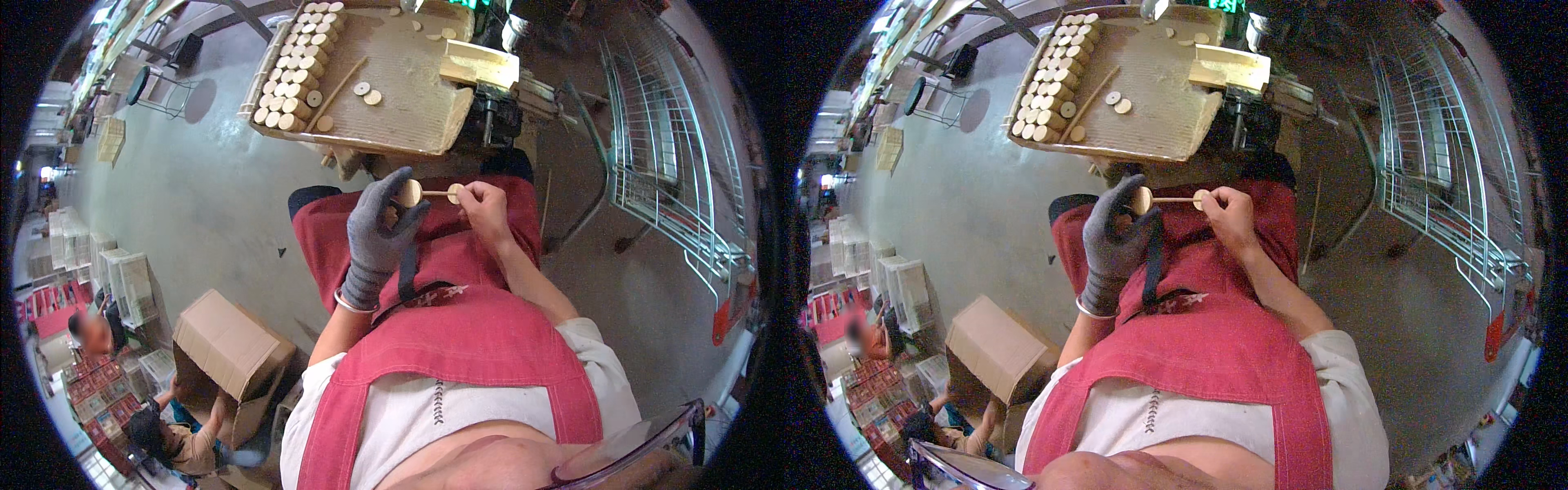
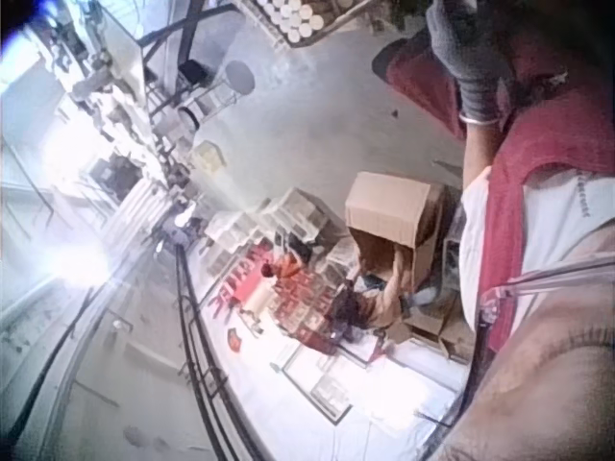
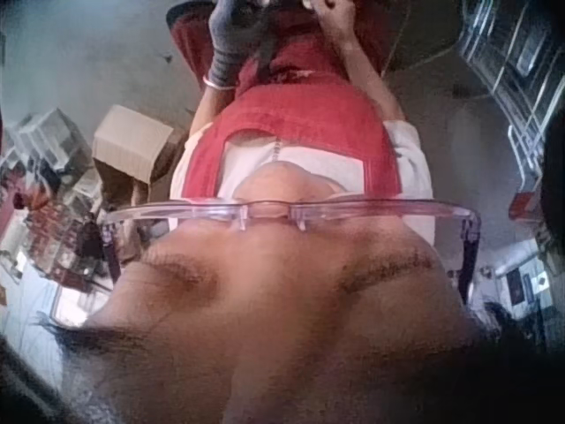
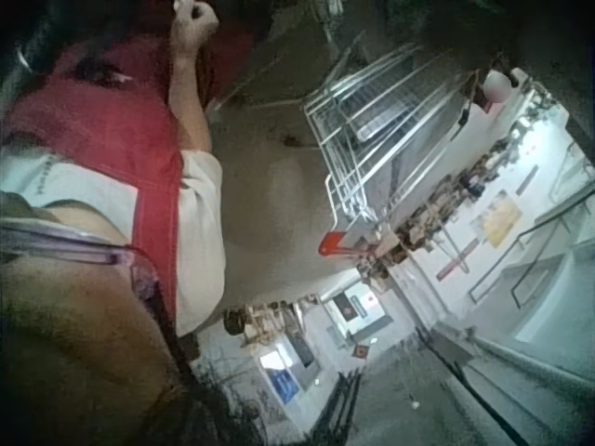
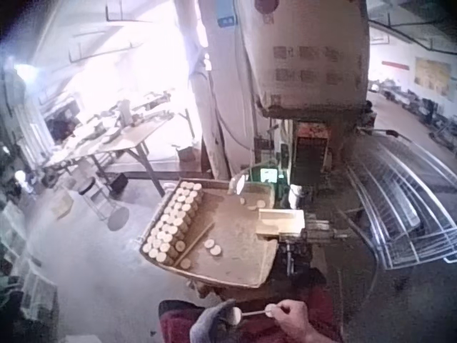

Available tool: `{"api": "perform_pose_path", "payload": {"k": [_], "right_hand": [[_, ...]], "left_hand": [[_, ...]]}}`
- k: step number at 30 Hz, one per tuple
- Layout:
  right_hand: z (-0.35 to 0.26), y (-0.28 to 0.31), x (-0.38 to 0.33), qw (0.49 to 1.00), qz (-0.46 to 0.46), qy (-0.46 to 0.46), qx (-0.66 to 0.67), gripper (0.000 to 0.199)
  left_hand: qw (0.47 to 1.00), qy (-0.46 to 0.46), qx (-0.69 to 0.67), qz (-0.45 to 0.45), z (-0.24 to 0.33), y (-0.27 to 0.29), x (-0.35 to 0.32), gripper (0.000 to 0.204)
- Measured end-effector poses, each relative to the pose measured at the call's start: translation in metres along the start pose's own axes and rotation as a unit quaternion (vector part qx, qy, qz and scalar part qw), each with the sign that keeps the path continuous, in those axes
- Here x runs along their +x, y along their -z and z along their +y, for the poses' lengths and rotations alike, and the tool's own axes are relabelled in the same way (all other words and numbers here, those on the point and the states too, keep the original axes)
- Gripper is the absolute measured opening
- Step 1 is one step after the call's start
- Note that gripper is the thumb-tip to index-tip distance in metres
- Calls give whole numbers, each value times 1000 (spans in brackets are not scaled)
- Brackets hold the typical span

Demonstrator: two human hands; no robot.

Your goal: The person picks up small wooden discs and sticks them onto thin wooden sticks. They then place the assembled items into a tray. The person repeats this process multiple times.

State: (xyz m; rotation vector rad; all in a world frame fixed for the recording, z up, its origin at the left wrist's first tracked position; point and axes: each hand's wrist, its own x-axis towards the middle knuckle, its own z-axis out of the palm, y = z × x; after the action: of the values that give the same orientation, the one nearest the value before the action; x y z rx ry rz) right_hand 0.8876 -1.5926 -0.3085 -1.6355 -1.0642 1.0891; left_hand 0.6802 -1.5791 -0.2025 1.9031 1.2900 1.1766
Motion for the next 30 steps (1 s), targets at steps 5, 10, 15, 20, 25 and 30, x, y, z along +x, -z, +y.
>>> {"api": "perform_pose_path", "payload": {"k": [5, 10, 15, 20, 25, 30], "right_hand": [[-9, 4, -1, 995, -8, -72, 73, 27], [-29, 13, -6, 925, -113, -150, 329, 21], [-59, 5, -15, 894, -184, -169, 372, 18], [-56, -2, -15, 919, -182, -93, 338, 18], [-56, -6, -13, 925, -204, -69, 313, 18], [-61, -4, -12, 913, -236, -123, 309, 18]], "left_hand": [[997, 47, -46, 40, 6, 5, 2, 52], [990, 106, -91, 29, -11, 6, 2, 51], [987, 115, -105, -42, -9, -4, -3, 50], [994, 49, -74, -68, -8, -11, -1, 52], [991, 51, -92, -80, -9, -17, -5, 51], [991, 71, -87, -71, -8, -14, -5, 47]]}}
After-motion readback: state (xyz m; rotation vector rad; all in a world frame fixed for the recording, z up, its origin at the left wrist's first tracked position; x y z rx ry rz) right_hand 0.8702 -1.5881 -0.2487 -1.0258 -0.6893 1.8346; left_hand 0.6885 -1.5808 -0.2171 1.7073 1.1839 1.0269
